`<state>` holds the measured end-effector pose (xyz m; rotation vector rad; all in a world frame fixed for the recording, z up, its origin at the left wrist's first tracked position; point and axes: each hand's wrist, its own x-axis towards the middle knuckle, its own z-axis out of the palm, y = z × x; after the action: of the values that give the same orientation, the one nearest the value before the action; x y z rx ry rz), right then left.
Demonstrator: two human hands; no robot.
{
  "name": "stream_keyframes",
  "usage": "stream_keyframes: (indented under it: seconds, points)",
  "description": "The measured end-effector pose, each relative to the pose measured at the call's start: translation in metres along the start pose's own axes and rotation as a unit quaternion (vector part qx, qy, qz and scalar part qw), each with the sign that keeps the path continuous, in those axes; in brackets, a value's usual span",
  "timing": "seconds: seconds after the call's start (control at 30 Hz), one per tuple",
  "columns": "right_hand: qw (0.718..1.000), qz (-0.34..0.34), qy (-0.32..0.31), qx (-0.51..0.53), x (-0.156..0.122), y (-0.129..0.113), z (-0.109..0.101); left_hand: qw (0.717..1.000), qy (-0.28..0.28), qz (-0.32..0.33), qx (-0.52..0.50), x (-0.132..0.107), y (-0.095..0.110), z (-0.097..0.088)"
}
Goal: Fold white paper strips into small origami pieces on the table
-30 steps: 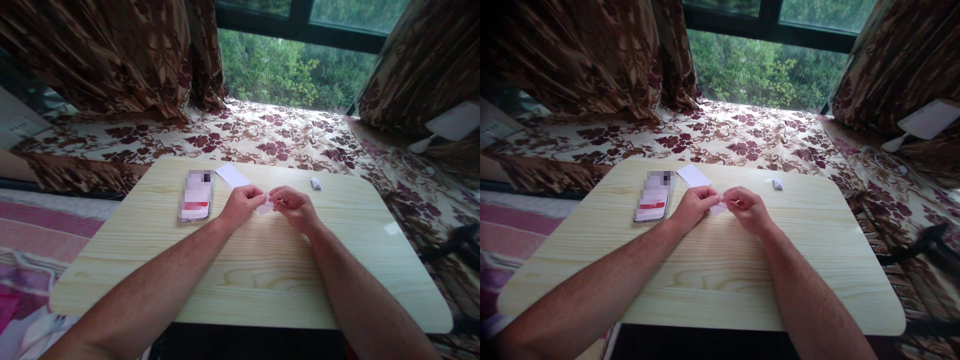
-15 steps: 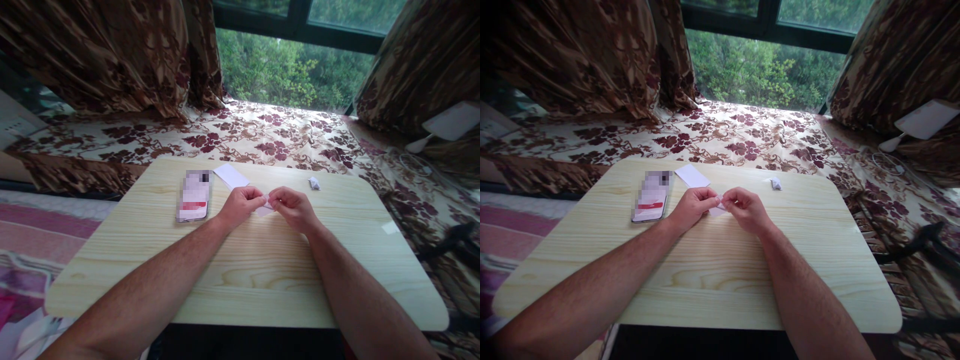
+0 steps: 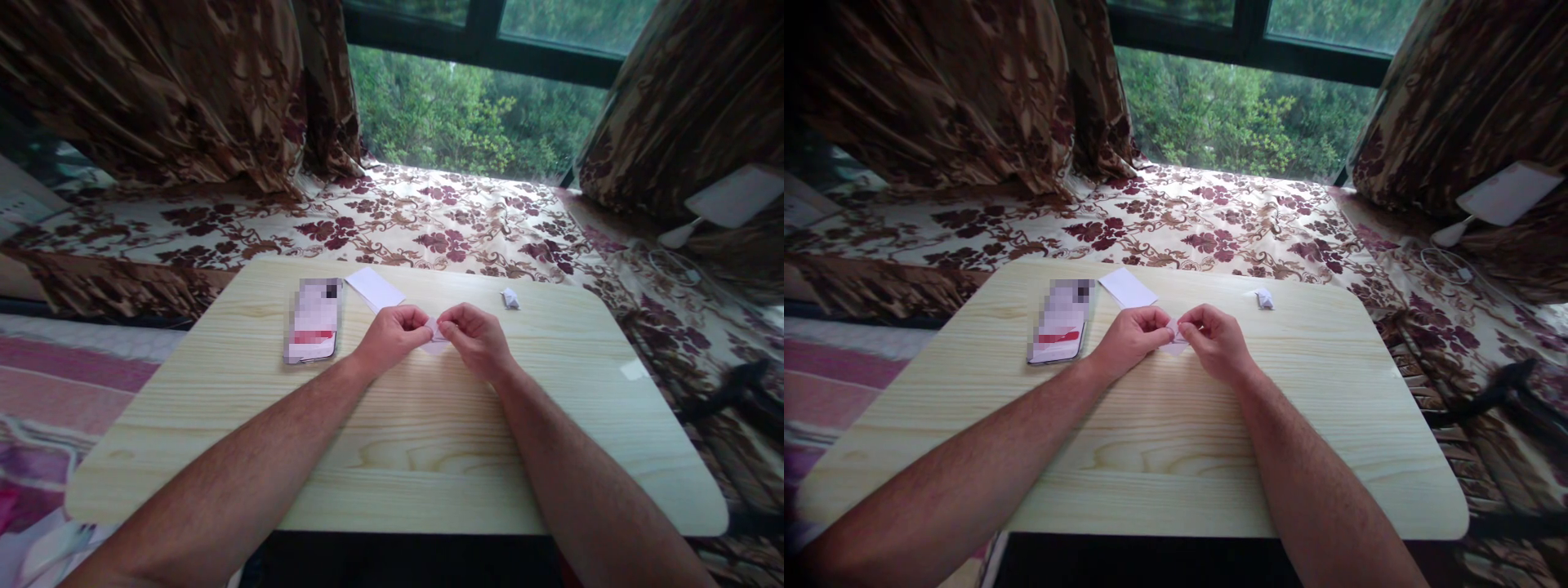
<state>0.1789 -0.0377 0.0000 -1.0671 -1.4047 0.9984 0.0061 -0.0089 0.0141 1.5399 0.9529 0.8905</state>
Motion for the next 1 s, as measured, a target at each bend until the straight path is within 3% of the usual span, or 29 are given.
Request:
stream_keyframes:
  seconds: [0.3, 1.0]
  points:
    - [1.0, 0.006, 0.013, -0.014, -0.0006, -0.001, 0.001, 0.999, -0.009, 0.017, 0.044, -0.0002, -0.0027, 0.0012]
    - [1.0, -0.002, 0.03, -0.001, -0.0006, 0.0002, 0.0036, 0.999, -0.014, 0.018, 0.037, -0.0021, -0.005, 0.0037]
